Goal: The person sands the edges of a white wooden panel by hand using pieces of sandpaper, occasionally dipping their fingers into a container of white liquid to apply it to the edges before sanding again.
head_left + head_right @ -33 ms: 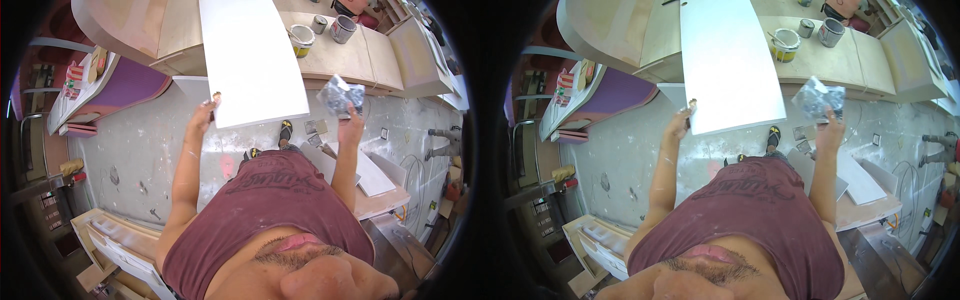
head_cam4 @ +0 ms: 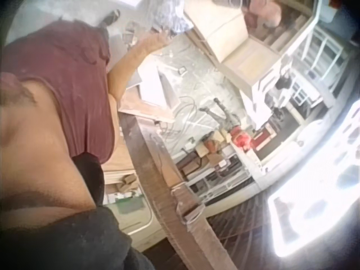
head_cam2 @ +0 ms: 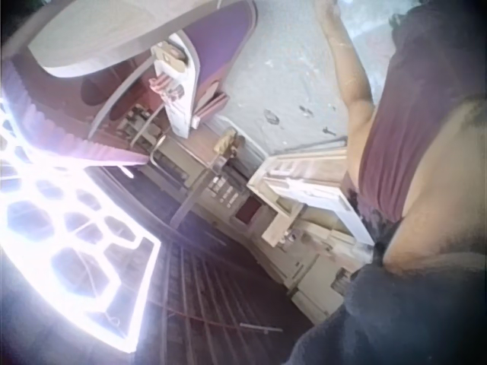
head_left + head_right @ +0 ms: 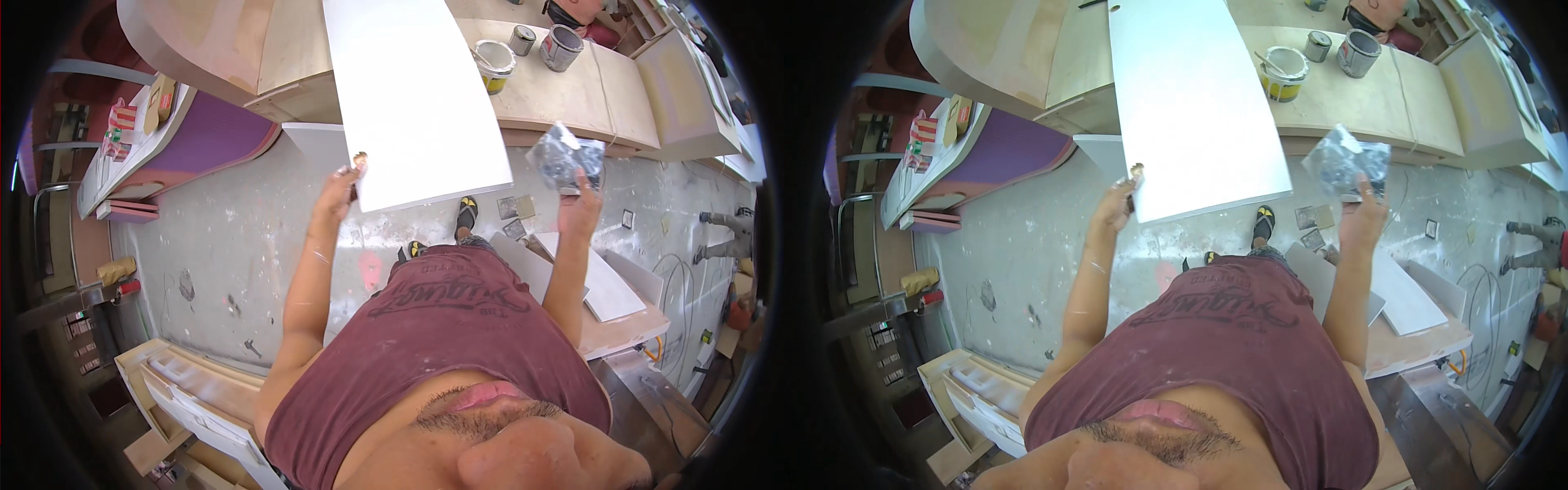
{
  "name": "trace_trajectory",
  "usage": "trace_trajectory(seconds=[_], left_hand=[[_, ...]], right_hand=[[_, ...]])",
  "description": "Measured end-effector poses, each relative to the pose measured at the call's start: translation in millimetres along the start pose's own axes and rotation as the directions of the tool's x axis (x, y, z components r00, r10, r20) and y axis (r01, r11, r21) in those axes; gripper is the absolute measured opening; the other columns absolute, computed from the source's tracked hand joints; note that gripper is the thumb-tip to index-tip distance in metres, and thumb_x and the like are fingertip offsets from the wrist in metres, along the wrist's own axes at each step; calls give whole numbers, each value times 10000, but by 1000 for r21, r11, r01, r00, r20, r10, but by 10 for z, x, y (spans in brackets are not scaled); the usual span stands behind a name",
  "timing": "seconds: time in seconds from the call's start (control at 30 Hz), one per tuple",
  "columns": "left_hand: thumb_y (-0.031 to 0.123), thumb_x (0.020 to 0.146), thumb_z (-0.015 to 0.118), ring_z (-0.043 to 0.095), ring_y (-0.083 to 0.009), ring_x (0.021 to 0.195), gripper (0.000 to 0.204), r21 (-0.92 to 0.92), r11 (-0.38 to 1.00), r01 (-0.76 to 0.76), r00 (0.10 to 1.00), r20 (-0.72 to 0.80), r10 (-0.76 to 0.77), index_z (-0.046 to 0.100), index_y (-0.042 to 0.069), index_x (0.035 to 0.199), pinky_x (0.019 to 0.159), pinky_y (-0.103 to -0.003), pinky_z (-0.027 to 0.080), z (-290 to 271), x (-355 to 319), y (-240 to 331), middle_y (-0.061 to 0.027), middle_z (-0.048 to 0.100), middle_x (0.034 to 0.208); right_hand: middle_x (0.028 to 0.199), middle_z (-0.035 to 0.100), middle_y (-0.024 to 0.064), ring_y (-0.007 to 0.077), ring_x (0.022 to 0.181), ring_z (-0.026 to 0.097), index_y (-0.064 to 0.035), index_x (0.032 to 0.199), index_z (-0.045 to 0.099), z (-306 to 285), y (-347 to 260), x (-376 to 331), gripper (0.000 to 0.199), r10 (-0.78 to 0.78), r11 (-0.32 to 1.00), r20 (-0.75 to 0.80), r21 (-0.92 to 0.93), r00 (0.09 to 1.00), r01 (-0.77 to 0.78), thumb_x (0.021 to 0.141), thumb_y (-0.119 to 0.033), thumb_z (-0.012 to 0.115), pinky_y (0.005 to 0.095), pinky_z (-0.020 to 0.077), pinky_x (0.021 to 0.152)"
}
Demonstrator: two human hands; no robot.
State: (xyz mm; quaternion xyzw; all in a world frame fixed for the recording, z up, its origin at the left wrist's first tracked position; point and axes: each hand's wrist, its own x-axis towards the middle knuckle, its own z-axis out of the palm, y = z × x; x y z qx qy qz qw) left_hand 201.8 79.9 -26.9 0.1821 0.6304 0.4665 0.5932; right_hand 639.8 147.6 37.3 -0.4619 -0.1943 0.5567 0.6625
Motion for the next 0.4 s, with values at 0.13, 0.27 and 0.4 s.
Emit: trace_trajectory(seconds=[0.13, 0.27, 0.4], left_hand=[[258, 930, 644, 633, -126, 852, 310, -104, 995, 7, 1000, -6, -7, 577, 26, 1123, 778, -289, 520, 653, -171, -274, -40, 652, 986], [259, 928, 654, 633, -139, 851, 346, -212, 977, -4, 999, 50, 15, 553, 4, 1139, 783, -287, 513, 1136, -204, -321, -56, 642, 1010], [329, 895, 677, 648, -196, 1022, 511, -215, 971, 109, 957, 287, -44, 492, 28, 1263, 953, -335, 491, 1081, 101, -199, -61, 635, 1181]], right_hand=[[1163, 626, 131, 253, 1066, 620, 22, 1217, 560, -111, -246, 83, 378, -179, 983, -60, -49, 982, 176, 851, -29, 640, 396, 523, 902], [1184, 617, 136, 256, 1070, 617, 41, 1233, 538, -116, -356, 105, 406, -209, 977, -46, 32, 977, 211, 841, -13, 632, 407, 501, 936], [1243, 587, 152, 270, 1149, 580, 26, 1296, 497, -107, -415, 30, 499, -212, 977, -30, -9, 977, 211, 832, -53, 665, 398, 487, 969]])
